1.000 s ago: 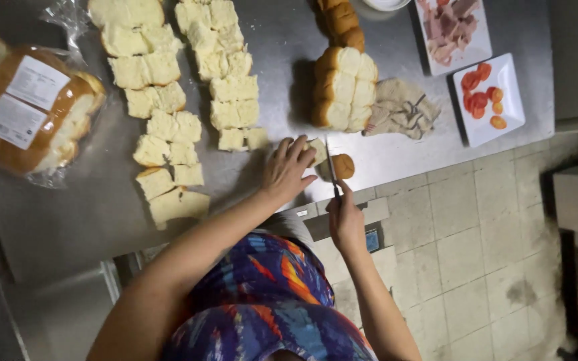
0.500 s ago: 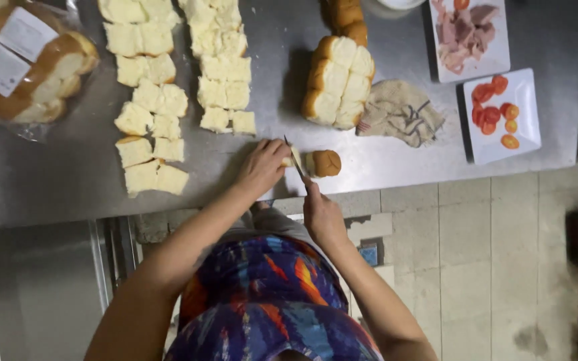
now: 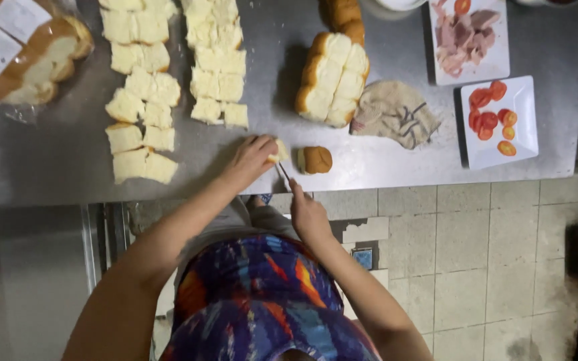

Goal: The person slices multiple loaves of white bread into uniform pieces using a knife on a stainless steel countertop. Sliced bread is arranged in rows on the counter. Nearby are plates with sliced tomatoes and meat, a bowl of greens, and packaged bread.

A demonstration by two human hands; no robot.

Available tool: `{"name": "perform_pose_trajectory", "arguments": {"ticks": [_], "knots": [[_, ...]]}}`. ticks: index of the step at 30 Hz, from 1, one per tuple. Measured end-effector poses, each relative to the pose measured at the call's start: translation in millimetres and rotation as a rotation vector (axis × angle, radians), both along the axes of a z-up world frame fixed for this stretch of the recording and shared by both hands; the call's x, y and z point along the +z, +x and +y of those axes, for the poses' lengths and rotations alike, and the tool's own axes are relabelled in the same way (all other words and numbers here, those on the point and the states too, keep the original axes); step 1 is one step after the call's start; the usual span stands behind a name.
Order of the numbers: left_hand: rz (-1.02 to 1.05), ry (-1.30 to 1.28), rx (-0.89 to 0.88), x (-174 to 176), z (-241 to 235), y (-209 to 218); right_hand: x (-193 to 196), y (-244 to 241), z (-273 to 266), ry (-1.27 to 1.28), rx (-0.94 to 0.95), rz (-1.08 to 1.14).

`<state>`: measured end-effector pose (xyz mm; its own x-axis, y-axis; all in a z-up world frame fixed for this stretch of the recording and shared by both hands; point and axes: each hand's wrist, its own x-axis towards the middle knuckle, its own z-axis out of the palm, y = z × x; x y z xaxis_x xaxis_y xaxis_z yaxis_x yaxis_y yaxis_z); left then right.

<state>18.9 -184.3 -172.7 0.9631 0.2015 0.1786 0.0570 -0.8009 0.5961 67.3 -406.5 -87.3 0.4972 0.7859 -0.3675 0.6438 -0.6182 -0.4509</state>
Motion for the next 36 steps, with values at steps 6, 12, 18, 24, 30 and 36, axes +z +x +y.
{"name": "perform_pose_trajectory", "arguments": {"ticks": [6, 12, 18, 24, 30, 36], "knots": [[-0.103, 0.019, 0.056, 20, 31, -37, 32, 9, 19, 0.123, -0.024, 0.098], [-0.173, 0.024, 0.289, 13, 65, -91, 18, 6, 44, 0.160, 0.008, 0.192], [-0.131, 0.110, 0.403, 36, 76, -87, 38, 14, 48, 0.192, -0.070, 0.223], [-0.419, 0.186, 0.299, 57, -3, -23, 72, 32, -25, 0.080, -0.309, 0.061], [-0.013, 0.023, 0.015, 15, -75, 57, 46, 23, -55, 0.052, -0.322, -0.132], [0.125, -0.288, 0.195, 15, -69, 37, 46, 23, -61, 0.092, -0.455, 0.072]]}}
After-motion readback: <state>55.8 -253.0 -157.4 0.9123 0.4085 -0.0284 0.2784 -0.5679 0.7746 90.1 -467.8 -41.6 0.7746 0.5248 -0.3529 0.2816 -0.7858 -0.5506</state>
